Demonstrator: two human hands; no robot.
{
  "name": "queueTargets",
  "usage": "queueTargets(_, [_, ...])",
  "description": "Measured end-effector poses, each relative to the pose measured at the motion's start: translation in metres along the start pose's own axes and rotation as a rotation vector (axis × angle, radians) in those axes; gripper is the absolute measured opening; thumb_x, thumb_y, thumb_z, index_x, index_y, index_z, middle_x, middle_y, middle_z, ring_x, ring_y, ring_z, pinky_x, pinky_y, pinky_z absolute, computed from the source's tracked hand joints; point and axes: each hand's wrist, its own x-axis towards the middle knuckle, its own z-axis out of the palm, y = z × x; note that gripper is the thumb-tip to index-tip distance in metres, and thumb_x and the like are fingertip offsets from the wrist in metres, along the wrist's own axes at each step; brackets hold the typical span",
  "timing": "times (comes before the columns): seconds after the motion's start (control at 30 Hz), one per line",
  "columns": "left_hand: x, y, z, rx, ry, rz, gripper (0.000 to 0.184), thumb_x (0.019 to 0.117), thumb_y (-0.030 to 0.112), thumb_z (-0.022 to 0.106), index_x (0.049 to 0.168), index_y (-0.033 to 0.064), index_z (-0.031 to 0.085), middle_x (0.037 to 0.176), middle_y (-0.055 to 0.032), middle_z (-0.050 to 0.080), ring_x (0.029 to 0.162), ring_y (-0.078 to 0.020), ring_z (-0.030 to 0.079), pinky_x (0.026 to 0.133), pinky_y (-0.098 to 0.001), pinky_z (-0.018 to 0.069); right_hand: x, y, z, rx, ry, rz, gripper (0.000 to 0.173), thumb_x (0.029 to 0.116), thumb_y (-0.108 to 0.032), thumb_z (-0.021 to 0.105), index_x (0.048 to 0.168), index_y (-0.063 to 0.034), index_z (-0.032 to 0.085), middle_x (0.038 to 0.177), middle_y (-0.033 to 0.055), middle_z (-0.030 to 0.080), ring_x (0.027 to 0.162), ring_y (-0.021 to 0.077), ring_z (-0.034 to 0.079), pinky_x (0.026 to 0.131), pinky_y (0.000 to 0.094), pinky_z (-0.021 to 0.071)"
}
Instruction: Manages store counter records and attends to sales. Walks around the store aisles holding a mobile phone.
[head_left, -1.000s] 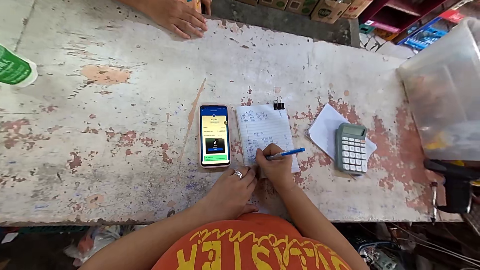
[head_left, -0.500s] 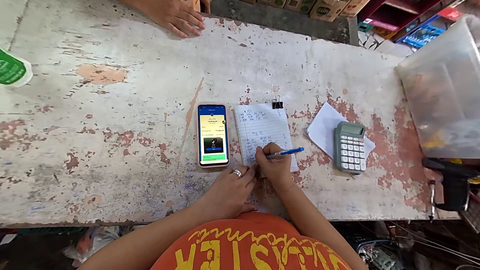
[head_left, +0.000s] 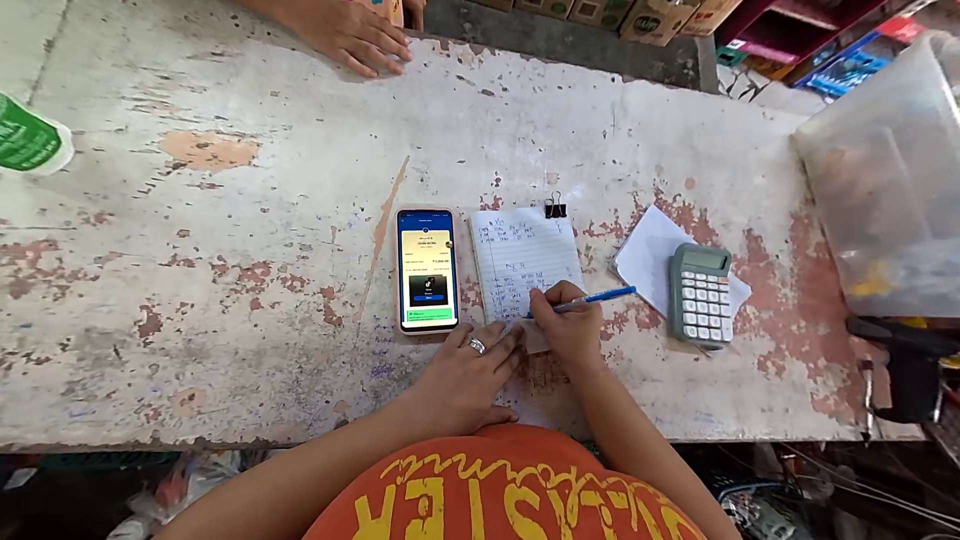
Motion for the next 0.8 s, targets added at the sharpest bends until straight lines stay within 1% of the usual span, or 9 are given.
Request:
queueTargets(0.13, [0.001,-0.002,0.001,-0.025,-0.007,0.021,0.078,0.0943,0.065,0.052,0.140,0.0016,0.057,0.157,-0.0152,0.046,0.144,-0.0324,0.045,0.110,-0.0560,0.0413,0.000,0.000,0.001,-0.027,-0.001,0.000,0.025,0.0908,-0.002,0.067,0.070,-0.0085,0.055,0.056,-0.0084,0.050,0.048,-0.0047,0.045,0.047,0.0128,0.0408])
queueTargets(0.2, [0.001,-0.001,-0.002,-0.062,-0.044,0.009,0.077,0.0951,0.063,0.054,0.140,0.0007,0.057,0.158,-0.0166,0.045,0.146,-0.0335,0.043,0.112,-0.0562,0.0393,-0.004,0.002,0.006,-0.144,-0.002,-0.121,0.026,0.0903,-0.003,0.066,0.067,-0.0053,0.055,0.057,-0.0053,0.050,0.050,-0.0032,0.046,0.049,0.0130,0.0402])
queueTargets(0.3, [0.001,-0.001,-0.007,-0.118,-0.079,-0.006,0.072,0.0963,0.058,0.057,0.138,0.0003,0.058,0.157,-0.0176,0.045,0.147,-0.0351,0.041,0.114,-0.0582,0.0361,-0.010,0.011,0.009,-0.357,0.052,-0.392,0.033,0.0885,-0.008,0.067,0.060,-0.0024,0.052,0.056,0.0066,0.052,0.053,0.0109,0.053,0.051,0.0231,0.0438])
queueTargets(0.33, [0.001,-0.002,-0.007,-0.129,-0.087,-0.009,0.071,0.0967,0.058,0.056,0.139,0.0006,0.058,0.158,-0.0173,0.044,0.148,-0.0352,0.040,0.114,-0.0589,0.0352,-0.011,0.013,0.008,-0.373,0.062,-0.422,0.033,0.0886,-0.009,0.068,0.060,-0.0019,0.053,0.057,0.0079,0.054,0.054,0.0117,0.055,0.052,0.0231,0.0448])
queueTargets(0.4, [0.000,-0.003,-0.006,-0.156,-0.086,-0.009,0.072,0.0971,0.057,0.057,0.143,0.0016,0.055,0.161,-0.0159,0.040,0.150,-0.0345,0.036,0.115,-0.0606,0.0332,-0.010,0.012,0.006,-0.297,0.061,-0.355,0.030,0.0873,-0.009,0.070,0.062,-0.0011,0.057,0.059,0.0050,0.057,0.056,0.0050,0.056,0.055,0.0185,0.0455])
queueTargets(0.47, [-0.001,-0.003,-0.003,-0.165,-0.076,-0.007,0.073,0.0970,0.057,0.056,0.146,0.0030,0.052,0.163,-0.0145,0.038,0.150,-0.0336,0.035,0.115,-0.0601,0.0329,-0.008,0.010,0.005,-0.184,0.053,-0.245,0.027,0.0860,-0.007,0.071,0.063,-0.0048,0.057,0.059,-0.0044,0.055,0.056,-0.0056,0.051,0.055,0.0110,0.0431])
queueTargets(0.5, [-0.001,-0.003,-0.003,-0.167,-0.080,-0.007,0.074,0.0973,0.057,0.056,0.147,0.0035,0.051,0.163,-0.0141,0.036,0.151,-0.0335,0.034,0.116,-0.0600,0.0322,-0.007,0.010,0.006,-0.147,0.056,-0.207,0.027,0.0854,-0.006,0.072,0.063,-0.0062,0.056,0.059,-0.0070,0.054,0.055,-0.0076,0.050,0.054,0.0098,0.0420])
queueTargets(0.63, [0.000,-0.004,0.000,-0.155,-0.069,-0.002,0.075,0.0961,0.059,0.056,0.149,0.0067,0.049,0.164,-0.0120,0.036,0.151,-0.0334,0.034,0.115,-0.0599,0.0335,-0.004,0.008,0.005,-0.080,0.070,-0.133,0.027,0.0838,-0.004,0.071,0.063,-0.0115,0.055,0.057,-0.0115,0.053,0.052,-0.0088,0.048,0.050,0.0097,0.0413])
queueTargets(0.8, [0.001,-0.004,-0.004,-0.173,-0.097,-0.008,0.075,0.0966,0.058,0.057,0.151,0.0068,0.047,0.164,-0.0126,0.035,0.151,-0.0343,0.034,0.115,-0.0609,0.0321,-0.004,0.009,0.004,-0.077,0.064,-0.132,0.025,0.0840,-0.004,0.071,0.064,-0.0109,0.056,0.058,-0.0113,0.054,0.052,-0.0086,0.049,0.050,0.0097,0.0416])
